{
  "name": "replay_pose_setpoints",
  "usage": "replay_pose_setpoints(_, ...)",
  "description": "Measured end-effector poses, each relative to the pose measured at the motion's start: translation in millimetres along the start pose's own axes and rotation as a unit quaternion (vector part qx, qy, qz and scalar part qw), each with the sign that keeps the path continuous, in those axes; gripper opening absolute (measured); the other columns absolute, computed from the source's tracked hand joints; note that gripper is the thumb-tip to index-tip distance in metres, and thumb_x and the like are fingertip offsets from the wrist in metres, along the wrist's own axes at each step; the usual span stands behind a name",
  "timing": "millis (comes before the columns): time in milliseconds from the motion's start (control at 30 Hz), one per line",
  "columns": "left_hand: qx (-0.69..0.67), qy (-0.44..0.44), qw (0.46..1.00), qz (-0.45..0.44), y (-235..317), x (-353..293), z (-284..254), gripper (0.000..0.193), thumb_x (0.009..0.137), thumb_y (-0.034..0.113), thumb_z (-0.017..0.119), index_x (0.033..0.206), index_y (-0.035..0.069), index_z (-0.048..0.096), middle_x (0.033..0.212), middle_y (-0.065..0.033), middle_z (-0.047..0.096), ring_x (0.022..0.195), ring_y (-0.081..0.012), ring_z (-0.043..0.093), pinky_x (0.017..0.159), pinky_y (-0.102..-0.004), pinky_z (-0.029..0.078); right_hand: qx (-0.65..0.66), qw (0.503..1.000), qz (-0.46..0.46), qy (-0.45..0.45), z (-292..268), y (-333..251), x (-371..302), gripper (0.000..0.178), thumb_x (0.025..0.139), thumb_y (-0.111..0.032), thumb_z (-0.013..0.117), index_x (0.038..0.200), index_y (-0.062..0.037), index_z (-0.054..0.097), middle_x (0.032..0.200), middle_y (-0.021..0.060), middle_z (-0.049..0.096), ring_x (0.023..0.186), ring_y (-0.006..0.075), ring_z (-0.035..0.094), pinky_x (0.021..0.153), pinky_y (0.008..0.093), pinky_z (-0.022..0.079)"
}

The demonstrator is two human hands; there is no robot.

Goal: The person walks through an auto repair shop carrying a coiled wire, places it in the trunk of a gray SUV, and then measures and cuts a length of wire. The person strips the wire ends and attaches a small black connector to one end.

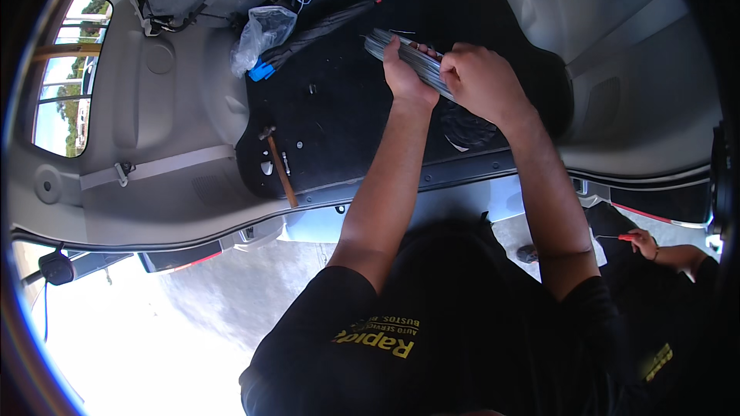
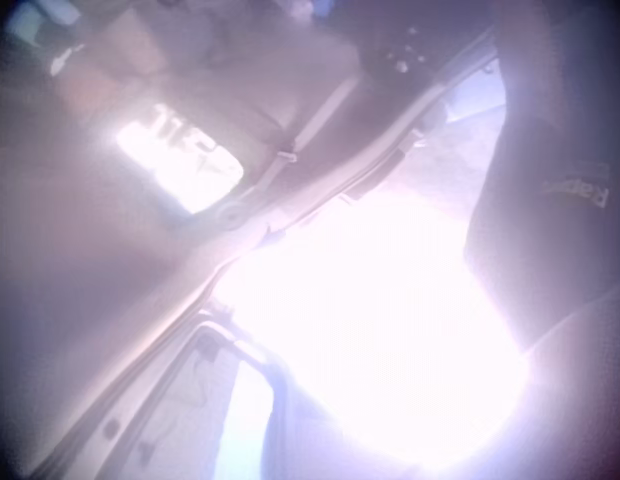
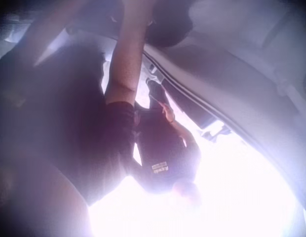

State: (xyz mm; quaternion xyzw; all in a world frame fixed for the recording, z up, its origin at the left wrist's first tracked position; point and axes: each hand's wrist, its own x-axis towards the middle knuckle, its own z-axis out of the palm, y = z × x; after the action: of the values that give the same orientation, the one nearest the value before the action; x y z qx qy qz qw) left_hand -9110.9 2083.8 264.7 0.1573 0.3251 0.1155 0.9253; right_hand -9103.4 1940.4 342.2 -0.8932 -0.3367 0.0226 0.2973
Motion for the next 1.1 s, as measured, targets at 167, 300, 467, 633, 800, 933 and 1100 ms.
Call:
replay_pose_setpoints(167, -0.008, 0.004, 1.000, -0.003, -1, 0, 0, 0.036, 0.097, 0.044, 0.062, 0.091, 0.010, 0.051, 0.079, -0.0057, 0.056, 0.071, -0.0218, 0.059, 0.070, -0.0375, 0.054, -0.003, 0.999, 0.026, -0.041, 2, 0, 6, 0.006, 0.083, -0.004, 0.068, 0.082, -0.0018, 0.073, 0.090, 0.0171, 0.070, 0.084, 0.0365, 0.071, 0.077, 0.0452, 0.057)
replay_pose_setpoints(300, -0.021, 0.002, 1.000, -0.003, -3, 0, 1, 0.036, 0.098, 0.044, 0.061, 0.094, 0.010, 0.050, 0.080, -0.0065, 0.056, 0.071, -0.0220, 0.058, 0.067, -0.0363, 0.054, -0.034, 0.997, 0.030, -0.067, 2, 1, 10, 0.007, 0.085, -0.005, 0.067, 0.083, -0.0014, 0.073, 0.092, 0.0176, 0.071, 0.087, 0.0371, 0.072, 0.078, 0.0446, 0.058)
replay_pose_setpoints(467, -0.014, -0.003, 1.000, -0.004, -6, -1, 5, 0.035, 0.099, 0.044, 0.061, 0.098, 0.010, 0.049, 0.083, -0.0056, 0.055, 0.073, -0.0218, 0.057, 0.070, -0.0373, 0.052, -0.090, 0.995, 0.013, -0.036, 4, 3, 2, 0.006, 0.090, -0.007, 0.066, 0.091, -0.0010, 0.068, 0.095, 0.0177, 0.070, 0.087, 0.0366, 0.072, 0.078, 0.0432, 0.059)
replay_pose_setpoints(633, 0.002, 0.002, 1.000, -0.028, -6, -4, 12, 0.035, 0.100, 0.045, 0.057, 0.099, 0.012, 0.049, 0.086, -0.0037, 0.053, 0.077, -0.0206, 0.055, 0.077, -0.0414, 0.049, -0.068, 0.997, 0.006, -0.037, -29, 13, -7, 0.013, 0.090, -0.011, 0.067, 0.097, -0.0005, 0.069, 0.099, 0.0173, 0.071, 0.087, 0.0349, 0.075, 0.080, 0.0439, 0.061)
replay_pose_setpoints(800, 0.041, 0.014, 0.999, -0.016, -4, -1, 17, 0.035, 0.102, 0.046, 0.053, 0.100, 0.011, 0.049, 0.093, -0.0037, 0.055, 0.083, -0.0208, 0.056, 0.085, -0.0428, 0.048, 0.060, 0.994, 0.027, -0.093, -48, 47, 3, 0.018, 0.096, -0.018, 0.066, 0.103, -0.0012, 0.066, 0.099, 0.0170, 0.074, 0.088, 0.0308, 0.075, 0.081, 0.0405, 0.058)
replay_pose_setpoints(933, 0.053, 0.024, 0.998, -0.015, 3, 13, 26, 0.039, 0.104, 0.047, 0.051, 0.104, 0.008, 0.050, 0.095, -0.0051, 0.057, 0.086, -0.0221, 0.059, 0.088, -0.0446, 0.050, 0.169, 0.973, 0.057, -0.145, -52, 56, 8, 0.023, 0.099, -0.016, 0.064, 0.117, -0.0014, 0.064, 0.100, 0.0164, 0.075, 0.088, 0.0266, 0.075, 0.080, 0.0388, 0.057)
replay_pose_setpoints(1100, 0.047, -0.170, 0.984, -0.008, 0, 0, 4, 0.081, 0.101, 0.064, 0.056, 0.148, 0.001, 0.036, 0.123, -0.0181, 0.057, 0.117, -0.0281, 0.059, 0.102, -0.0499, 0.049, 0.102, 0.980, -0.034, -0.167, -54, 53, 19, 0.021, 0.097, -0.014, 0.066, 0.116, -0.0054, 0.070, 0.101, 0.0130, 0.076, 0.094, 0.0266, 0.073, 0.080, 0.0395, 0.055)
